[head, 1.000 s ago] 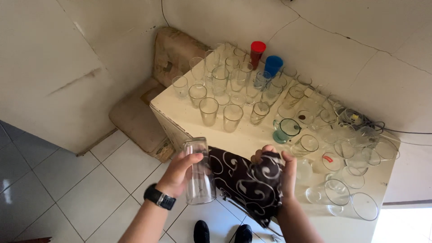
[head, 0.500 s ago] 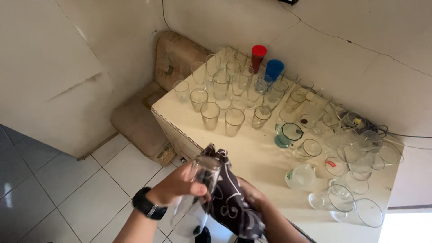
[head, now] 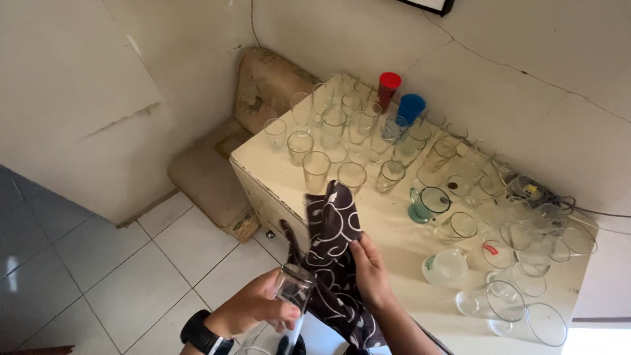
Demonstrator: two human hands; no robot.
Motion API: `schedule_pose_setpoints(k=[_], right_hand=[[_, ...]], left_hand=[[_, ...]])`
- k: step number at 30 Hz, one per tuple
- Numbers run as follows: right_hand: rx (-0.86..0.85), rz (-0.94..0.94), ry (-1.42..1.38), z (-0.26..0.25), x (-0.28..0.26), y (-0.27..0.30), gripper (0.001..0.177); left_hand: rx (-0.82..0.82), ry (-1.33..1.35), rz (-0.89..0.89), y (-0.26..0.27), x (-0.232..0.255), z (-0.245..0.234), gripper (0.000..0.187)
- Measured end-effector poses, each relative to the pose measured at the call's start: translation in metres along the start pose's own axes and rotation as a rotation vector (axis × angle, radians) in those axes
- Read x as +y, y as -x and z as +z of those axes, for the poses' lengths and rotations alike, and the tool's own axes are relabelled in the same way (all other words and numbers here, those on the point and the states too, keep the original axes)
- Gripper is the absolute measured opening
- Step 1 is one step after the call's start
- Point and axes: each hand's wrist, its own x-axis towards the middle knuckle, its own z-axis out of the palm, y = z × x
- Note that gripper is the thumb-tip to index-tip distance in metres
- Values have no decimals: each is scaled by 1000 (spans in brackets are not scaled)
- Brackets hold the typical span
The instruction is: The person retrieves a cloth from a cabinet and proceeds to wipe a series of glasses one by one. They handle each glass individually, cleaning the surfaces with the cloth before placing them back on the table.
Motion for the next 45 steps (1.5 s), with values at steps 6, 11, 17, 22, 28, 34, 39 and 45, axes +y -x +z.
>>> schedule_pose_setpoints(k=[6,11,17,22,28,34,39,45], right_hand=[[-112,188,-112,28,-24,29,44],[302,271,486,6,-41,1,45],[277,-110,316,-22,-64,15,26],[193,-476,572,16,-53,37,24],[-65,-579,718,55,-61,56,41],[-477,-779,1164,55,-67,67,54],[-535,-783,1249,49,-55,46,58],[158,-852,813,43,-40,49,58]], left_hand=[[-4,70,108,-10,-6,4,83],[6,388,394,-15,-14,6,71],[514,1092,551,-39,24,-5,42],[602,1093,536,-57,23,7,46],[572,1102,425,-74,3,29,44],[599,1068,429,-70,7,18,42],[634,912,430,-66,11,31,40],[619,1196,415,-70,17,42,47]])
